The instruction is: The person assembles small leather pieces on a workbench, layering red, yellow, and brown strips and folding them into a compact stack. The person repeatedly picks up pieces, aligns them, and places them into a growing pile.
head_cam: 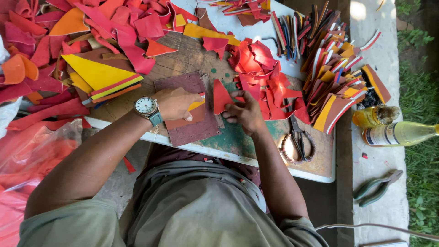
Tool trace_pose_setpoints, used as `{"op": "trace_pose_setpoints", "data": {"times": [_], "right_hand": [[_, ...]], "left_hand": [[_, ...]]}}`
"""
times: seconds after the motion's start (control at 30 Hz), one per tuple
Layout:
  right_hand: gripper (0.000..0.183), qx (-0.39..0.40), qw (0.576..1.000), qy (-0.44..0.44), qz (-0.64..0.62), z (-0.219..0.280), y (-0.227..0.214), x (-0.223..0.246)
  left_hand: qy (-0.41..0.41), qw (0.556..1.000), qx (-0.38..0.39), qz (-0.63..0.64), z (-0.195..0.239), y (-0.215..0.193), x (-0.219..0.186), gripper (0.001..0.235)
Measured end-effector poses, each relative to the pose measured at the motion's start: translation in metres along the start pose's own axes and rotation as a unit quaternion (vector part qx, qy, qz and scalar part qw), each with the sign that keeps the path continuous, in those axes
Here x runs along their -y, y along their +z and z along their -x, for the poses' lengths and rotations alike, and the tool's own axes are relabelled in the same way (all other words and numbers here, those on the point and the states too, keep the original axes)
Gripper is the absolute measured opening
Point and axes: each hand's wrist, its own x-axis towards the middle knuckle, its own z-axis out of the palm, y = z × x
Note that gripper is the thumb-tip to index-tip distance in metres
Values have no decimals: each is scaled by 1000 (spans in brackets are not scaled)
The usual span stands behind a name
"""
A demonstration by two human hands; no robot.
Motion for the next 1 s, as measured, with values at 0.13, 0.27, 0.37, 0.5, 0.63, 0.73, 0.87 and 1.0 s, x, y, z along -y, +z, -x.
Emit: {"op": "trace_pose_setpoints", "data": {"times": [0.13, 0.27, 0.37, 0.5, 0.63, 0.73, 0.87, 1.0], "right_hand": [[41, -8, 993, -25, 119, 9, 19, 8], [42, -35, 973, -37, 226, 21, 26, 14], [41, -81, 914, -56, 395, 33, 33, 17], [59, -85, 886, -152, 429, 50, 42, 19], [64, -100, 879, -193, 423, 58, 43, 16], [58, -117, 875, -191, 428, 58, 46, 9], [53, -135, 867, -190, 440, 55, 52, 9], [53, -102, 873, -197, 435, 55, 47, 10]], "left_hand": [[3, 1000, -3, 2, 3, -2, 0, 64], [18, 1000, -7, 3, 2, 1, 3, 60], [25, 1000, -9, 8, 1, 1, 3, 59], [23, 1000, -5, 11, 4, -1, 1, 61], [-4, 1000, 0, 22, 6, -1, -2, 75], [-20, 999, 10, 25, 6, 0, -2, 76], [-12, 1000, 6, 24, 7, -5, -5, 76], [-28, 999, 17, 32, 10, -6, -6, 77]]}}
